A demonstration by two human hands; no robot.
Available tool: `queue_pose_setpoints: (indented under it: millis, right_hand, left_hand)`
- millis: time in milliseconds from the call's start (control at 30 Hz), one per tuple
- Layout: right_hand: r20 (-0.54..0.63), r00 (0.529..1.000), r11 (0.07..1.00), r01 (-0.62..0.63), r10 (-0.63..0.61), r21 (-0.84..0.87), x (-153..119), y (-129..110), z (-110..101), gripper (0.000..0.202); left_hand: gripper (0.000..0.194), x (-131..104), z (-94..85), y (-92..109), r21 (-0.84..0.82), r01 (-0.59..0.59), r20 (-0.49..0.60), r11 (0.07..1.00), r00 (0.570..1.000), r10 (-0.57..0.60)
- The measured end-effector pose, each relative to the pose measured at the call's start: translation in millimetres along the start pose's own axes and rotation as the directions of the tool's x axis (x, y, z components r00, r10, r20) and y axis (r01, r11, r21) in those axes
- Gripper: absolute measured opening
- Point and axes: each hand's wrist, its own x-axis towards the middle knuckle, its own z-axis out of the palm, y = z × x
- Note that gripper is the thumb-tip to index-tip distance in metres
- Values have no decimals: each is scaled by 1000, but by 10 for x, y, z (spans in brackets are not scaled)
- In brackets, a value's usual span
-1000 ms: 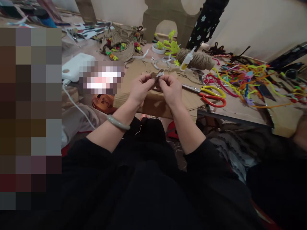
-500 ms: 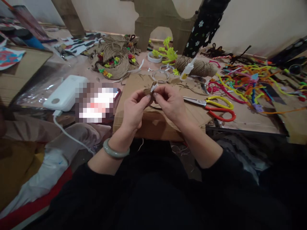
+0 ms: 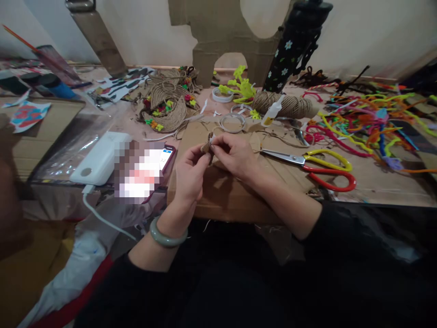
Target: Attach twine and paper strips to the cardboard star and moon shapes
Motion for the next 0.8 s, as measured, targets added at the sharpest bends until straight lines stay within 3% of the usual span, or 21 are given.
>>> queue_pose_setpoints:
  millis: [300,800]
  right_hand:
    - [18,998,995,-64,62,81,-79,4,-35,12]
    - [12,995,994,-104,104,39,-67,-69,-77,10]
  left_hand:
    - [21,-45,-10,4,82,-40,19,996,999,38]
    - [20,-89,-37,31,155,-43,61,987,998,34]
